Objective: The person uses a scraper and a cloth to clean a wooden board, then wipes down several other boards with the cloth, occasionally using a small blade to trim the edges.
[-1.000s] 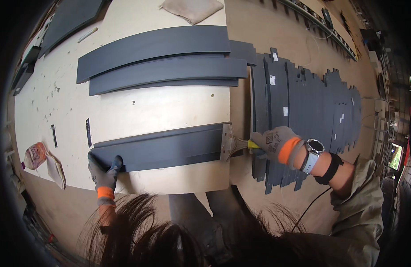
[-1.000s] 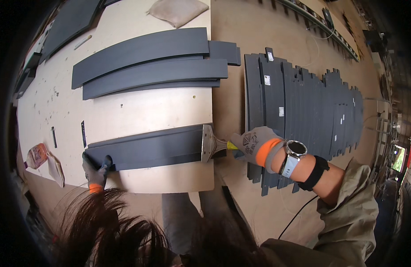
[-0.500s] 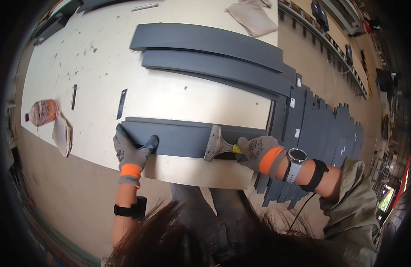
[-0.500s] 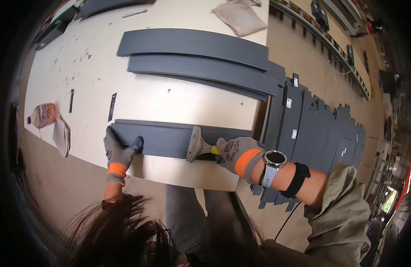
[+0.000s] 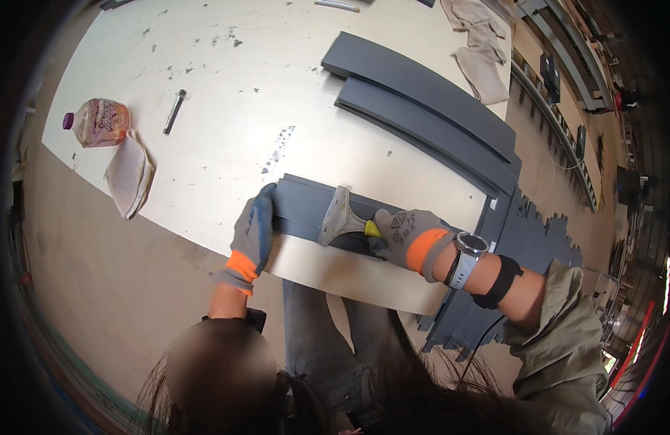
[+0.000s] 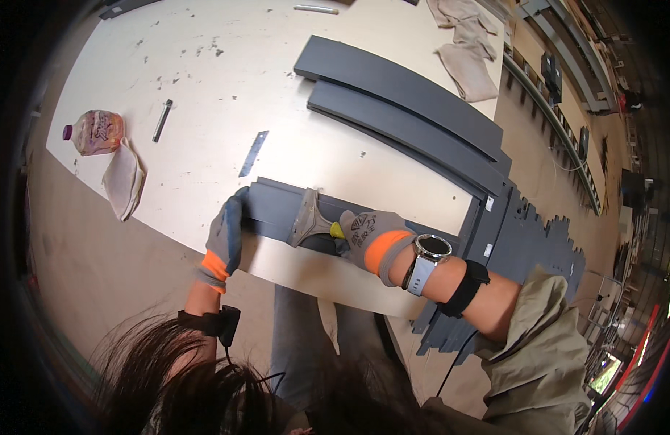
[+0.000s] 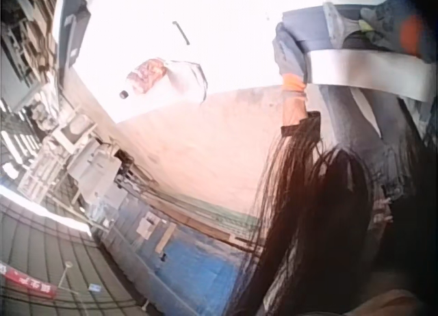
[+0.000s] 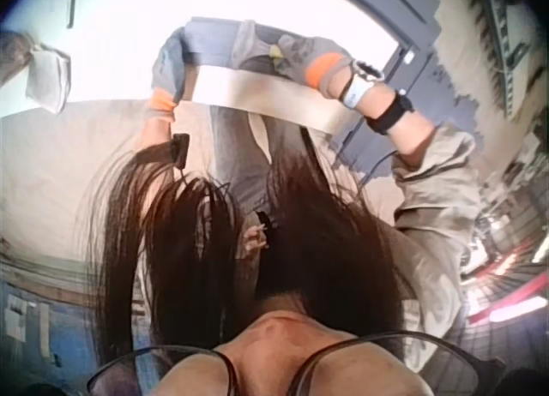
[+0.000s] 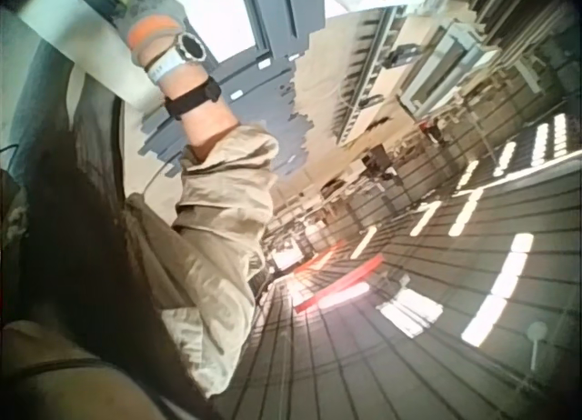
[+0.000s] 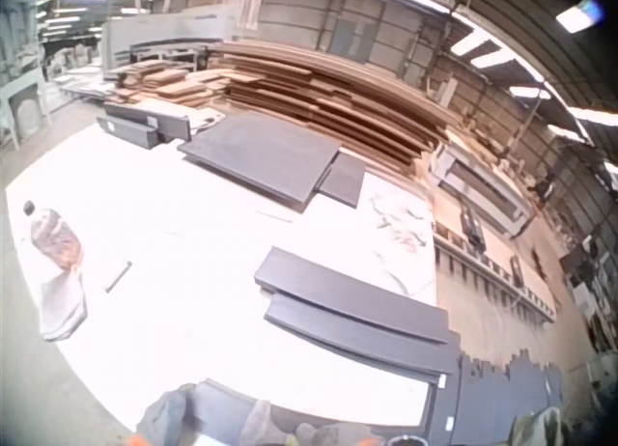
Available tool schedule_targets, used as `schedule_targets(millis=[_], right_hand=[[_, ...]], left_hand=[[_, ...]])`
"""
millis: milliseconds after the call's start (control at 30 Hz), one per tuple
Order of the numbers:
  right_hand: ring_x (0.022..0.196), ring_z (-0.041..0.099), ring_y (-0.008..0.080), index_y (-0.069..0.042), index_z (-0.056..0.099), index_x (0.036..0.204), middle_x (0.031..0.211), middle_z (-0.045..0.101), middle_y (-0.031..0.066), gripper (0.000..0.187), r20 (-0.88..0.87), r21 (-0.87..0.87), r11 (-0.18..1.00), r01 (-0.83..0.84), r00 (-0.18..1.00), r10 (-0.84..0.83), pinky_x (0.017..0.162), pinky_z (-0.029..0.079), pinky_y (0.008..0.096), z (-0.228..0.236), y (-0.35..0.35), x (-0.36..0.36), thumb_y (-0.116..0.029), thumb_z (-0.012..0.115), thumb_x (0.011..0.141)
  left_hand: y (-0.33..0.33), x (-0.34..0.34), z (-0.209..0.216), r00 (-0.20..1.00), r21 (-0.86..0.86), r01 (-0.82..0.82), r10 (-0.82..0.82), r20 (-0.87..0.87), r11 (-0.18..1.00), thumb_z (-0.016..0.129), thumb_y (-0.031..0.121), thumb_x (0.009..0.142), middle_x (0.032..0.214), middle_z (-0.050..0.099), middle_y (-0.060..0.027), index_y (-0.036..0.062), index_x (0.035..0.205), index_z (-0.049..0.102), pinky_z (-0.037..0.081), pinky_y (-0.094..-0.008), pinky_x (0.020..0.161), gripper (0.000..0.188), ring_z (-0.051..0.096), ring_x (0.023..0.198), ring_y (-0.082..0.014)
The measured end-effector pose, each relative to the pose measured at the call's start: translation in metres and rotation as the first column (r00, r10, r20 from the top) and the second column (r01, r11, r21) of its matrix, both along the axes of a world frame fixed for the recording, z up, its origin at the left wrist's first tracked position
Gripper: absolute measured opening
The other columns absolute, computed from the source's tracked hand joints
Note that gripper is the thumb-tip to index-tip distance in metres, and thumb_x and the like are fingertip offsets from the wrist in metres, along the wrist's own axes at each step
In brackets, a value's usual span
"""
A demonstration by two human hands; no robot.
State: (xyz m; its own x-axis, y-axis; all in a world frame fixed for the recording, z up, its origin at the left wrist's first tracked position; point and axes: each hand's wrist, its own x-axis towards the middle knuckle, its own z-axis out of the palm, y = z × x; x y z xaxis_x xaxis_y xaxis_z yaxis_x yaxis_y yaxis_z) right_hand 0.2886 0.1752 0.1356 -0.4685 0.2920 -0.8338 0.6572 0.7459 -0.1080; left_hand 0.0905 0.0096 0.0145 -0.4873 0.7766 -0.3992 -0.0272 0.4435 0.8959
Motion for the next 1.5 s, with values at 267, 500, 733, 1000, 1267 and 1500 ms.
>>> schedule_targets(millis=[267, 500, 733, 1000, 1267, 1500], right_hand=[[0.080, 0.066, 0.0334, -0.004, 0.053, 0.104, 0.084, 0.067, 0.0169, 0.034, -0.056, -0.013, 1.000, -0.003, 0.998, 0.002, 0.068, 0.053, 0.0402, -0.009, -0.015, -0.053, -0.031, 0.060, 0.084], [0.081, 0.066, 0.0351, -0.004, 0.051, 0.108, 0.085, 0.066, 0.0178, 0.042, -0.107, -0.018, 1.000, -0.023, 0.994, 0.021, 0.069, 0.053, 0.0411, -0.023, -0.016, -0.079, -0.038, 0.059, 0.086], [0.086, 0.064, 0.0363, -0.006, 0.046, 0.116, 0.089, 0.065, 0.0183, 0.044, -0.568, -0.061, 0.868, 0.493, 0.698, -0.436, 0.073, 0.051, 0.0429, 0.031, 0.015, 0.019, -0.028, 0.064, 0.082], [0.086, 0.063, 0.0362, -0.007, 0.043, 0.126, 0.100, 0.060, 0.0173, 0.055, -0.271, 0.289, 0.837, 0.465, 0.878, -0.394, 0.073, 0.051, 0.0408, 0.044, -0.009, 0.248, -0.029, 0.065, 0.081], [0.077, 0.065, 0.0309, -0.019, 0.037, 0.140, 0.104, 0.057, 0.0141, 0.061, -0.139, 0.146, 0.967, 0.207, 0.973, -0.187, 0.065, 0.053, 0.0384, 0.025, -0.005, 0.297, -0.033, 0.060, 0.085], [0.075, 0.065, 0.0246, -0.022, 0.043, 0.135, 0.100, 0.057, 0.0111, 0.050, -0.023, 0.102, 0.995, 0.012, 1.000, -0.010, 0.061, 0.054, 0.0329, 0.028, 0.022, 0.289, -0.036, 0.055, 0.090]], left_hand=[[-0.004, -0.009, -0.005, 0.998, 0.040, 0.017, -0.020, 0.059, 0.999, 0.037, 0.035, 0.102, 0.117, 0.060, -0.0111, -0.0003, 0.126, 0.053, 0.042, -0.0288, 0.094, 0.046, 0.055, 0.106, -0.0163], [-0.001, -0.013, 0.006, 0.989, 0.045, 0.139, -0.136, -0.052, 0.989, 0.034, 0.023, 0.101, 0.123, 0.055, -0.0199, -0.0024, 0.132, 0.045, 0.042, -0.0334, 0.097, 0.041, 0.055, 0.111, -0.0270], [-0.006, -0.022, 0.015, 0.978, -0.025, -0.023, 0.028, 0.205, 0.999, 0.049, 0.021, 0.097, 0.128, 0.054, -0.0148, -0.0058, 0.128, 0.049, 0.041, -0.0298, 0.098, 0.041, 0.053, 0.112, -0.0193], [0.037, 0.032, 0.016, 0.794, -0.256, -0.053, -0.115, -0.597, 0.965, 0.068, 0.034, 0.083, 0.117, 0.054, -0.0235, -0.0023, 0.127, 0.049, 0.042, -0.0405, 0.096, 0.060, 0.053, 0.110, -0.0361], [0.022, 0.028, -0.025, 0.786, 0.044, -0.172, 0.164, -0.596, 0.984, 0.069, 0.031, 0.084, 0.120, 0.052, -0.0162, 0.0014, 0.134, 0.046, 0.037, -0.0354, 0.100, 0.062, 0.050, 0.114, -0.0266], [0.032, 0.036, -0.021, 0.656, -0.152, -0.268, 0.064, -0.752, 0.951, 0.062, 0.049, 0.085, 0.126, 0.050, -0.0199, 0.0013, 0.133, 0.047, 0.037, -0.0399, 0.101, 0.069, 0.049, 0.117, -0.0317]])
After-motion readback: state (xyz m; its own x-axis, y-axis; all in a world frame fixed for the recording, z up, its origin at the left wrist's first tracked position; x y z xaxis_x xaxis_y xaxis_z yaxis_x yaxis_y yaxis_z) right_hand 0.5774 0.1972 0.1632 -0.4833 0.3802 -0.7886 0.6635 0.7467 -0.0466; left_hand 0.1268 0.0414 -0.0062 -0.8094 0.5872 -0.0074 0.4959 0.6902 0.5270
